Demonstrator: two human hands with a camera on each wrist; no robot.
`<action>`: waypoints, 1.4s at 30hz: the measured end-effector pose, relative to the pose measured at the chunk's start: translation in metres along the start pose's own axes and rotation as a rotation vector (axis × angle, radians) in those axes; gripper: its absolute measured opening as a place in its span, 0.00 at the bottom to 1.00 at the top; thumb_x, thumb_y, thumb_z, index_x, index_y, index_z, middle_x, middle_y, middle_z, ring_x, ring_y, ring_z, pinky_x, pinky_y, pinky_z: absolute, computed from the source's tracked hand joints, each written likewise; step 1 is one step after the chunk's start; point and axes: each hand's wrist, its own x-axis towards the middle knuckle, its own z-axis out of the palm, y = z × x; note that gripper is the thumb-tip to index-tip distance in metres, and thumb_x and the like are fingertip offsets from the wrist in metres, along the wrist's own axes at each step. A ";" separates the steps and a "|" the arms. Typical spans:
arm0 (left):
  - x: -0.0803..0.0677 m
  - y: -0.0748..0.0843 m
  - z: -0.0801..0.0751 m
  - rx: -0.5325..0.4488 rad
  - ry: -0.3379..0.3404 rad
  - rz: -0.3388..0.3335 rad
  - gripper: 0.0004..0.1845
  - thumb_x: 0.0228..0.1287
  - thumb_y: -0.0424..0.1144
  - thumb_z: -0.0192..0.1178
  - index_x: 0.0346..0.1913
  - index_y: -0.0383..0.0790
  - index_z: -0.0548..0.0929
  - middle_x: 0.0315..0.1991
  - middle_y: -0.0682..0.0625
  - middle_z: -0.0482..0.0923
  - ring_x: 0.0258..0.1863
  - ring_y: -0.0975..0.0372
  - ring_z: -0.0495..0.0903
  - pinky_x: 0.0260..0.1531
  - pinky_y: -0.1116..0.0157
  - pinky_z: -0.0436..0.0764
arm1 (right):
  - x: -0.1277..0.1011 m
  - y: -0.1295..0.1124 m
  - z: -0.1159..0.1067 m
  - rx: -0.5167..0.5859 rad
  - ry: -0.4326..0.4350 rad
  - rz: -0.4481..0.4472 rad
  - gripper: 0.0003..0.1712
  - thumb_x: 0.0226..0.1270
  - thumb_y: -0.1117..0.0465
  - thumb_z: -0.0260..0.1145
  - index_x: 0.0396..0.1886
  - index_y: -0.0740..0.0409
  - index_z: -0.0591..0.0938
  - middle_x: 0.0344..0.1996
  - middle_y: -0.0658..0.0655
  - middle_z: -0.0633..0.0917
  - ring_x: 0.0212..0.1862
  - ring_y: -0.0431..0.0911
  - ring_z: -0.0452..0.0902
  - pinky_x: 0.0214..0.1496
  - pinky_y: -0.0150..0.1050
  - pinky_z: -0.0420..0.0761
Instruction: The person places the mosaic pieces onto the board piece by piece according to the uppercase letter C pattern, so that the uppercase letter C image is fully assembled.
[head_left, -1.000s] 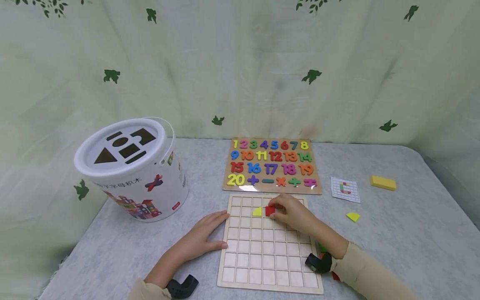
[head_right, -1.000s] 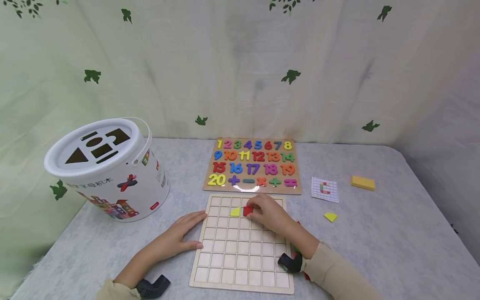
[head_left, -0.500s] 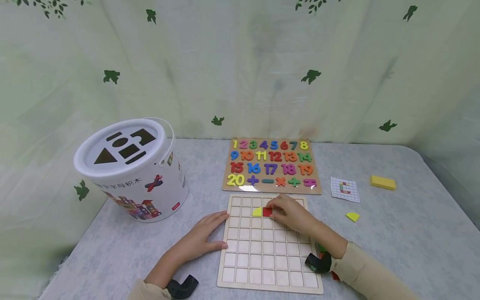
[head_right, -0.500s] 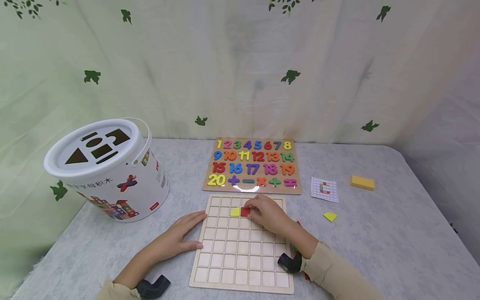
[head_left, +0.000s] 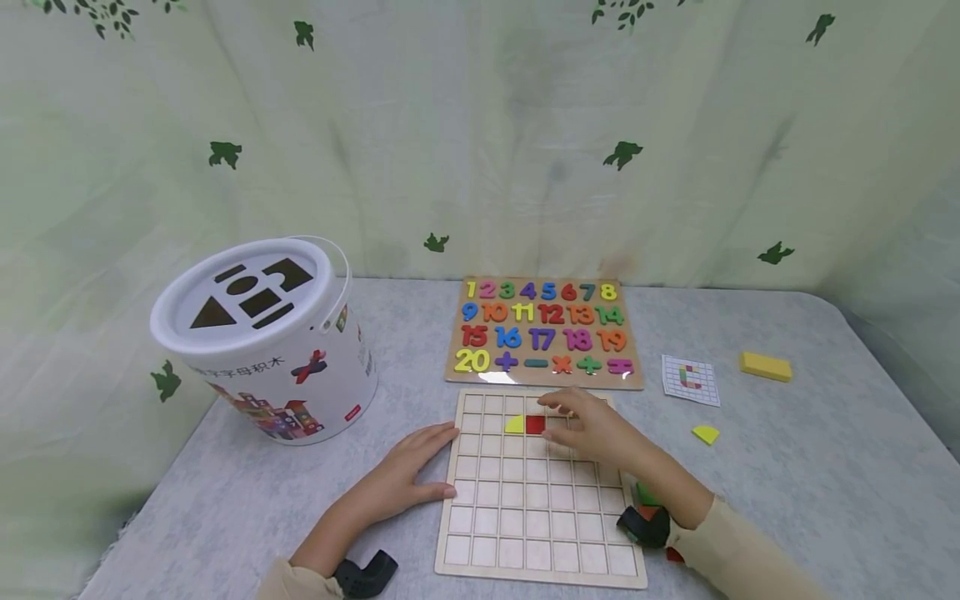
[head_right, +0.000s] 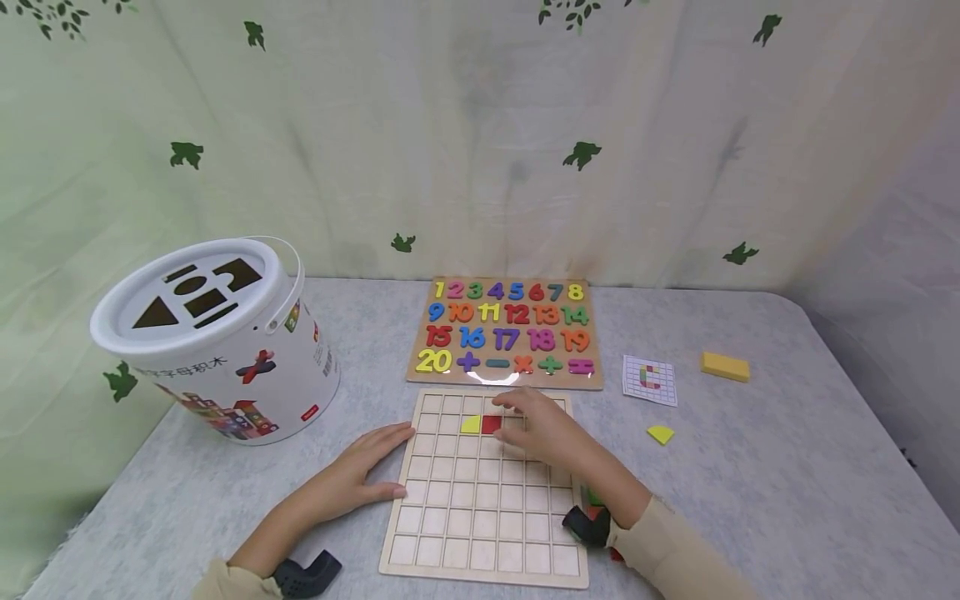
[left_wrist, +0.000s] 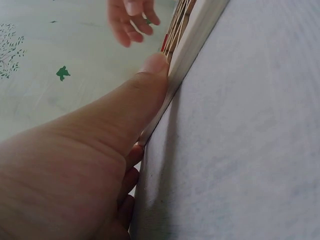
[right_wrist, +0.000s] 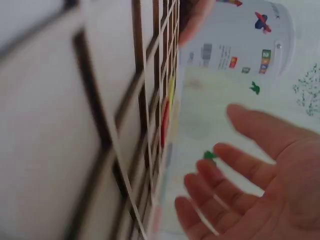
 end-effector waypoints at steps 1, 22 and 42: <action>0.000 0.000 0.000 0.001 0.002 0.004 0.43 0.51 0.62 0.57 0.68 0.46 0.59 0.67 0.49 0.55 0.65 0.52 0.52 0.59 0.47 0.54 | -0.003 -0.002 -0.004 0.011 0.012 -0.004 0.24 0.59 0.58 0.65 0.56 0.55 0.74 0.49 0.52 0.75 0.50 0.49 0.70 0.48 0.46 0.74; 0.002 -0.001 0.000 0.006 -0.011 -0.022 0.44 0.50 0.64 0.57 0.68 0.48 0.59 0.67 0.52 0.55 0.65 0.55 0.51 0.60 0.49 0.54 | -0.082 0.057 -0.075 -0.131 0.227 0.221 0.33 0.57 0.51 0.65 0.60 0.58 0.68 0.59 0.64 0.67 0.60 0.60 0.57 0.53 0.62 0.64; 0.001 -0.003 0.001 0.008 -0.007 0.000 0.44 0.51 0.63 0.56 0.68 0.46 0.58 0.67 0.49 0.55 0.65 0.53 0.52 0.59 0.48 0.54 | -0.104 0.101 -0.082 -0.217 0.126 0.286 0.25 0.52 0.66 0.68 0.52 0.66 0.75 0.44 0.61 0.75 0.39 0.49 0.70 0.40 0.45 0.76</action>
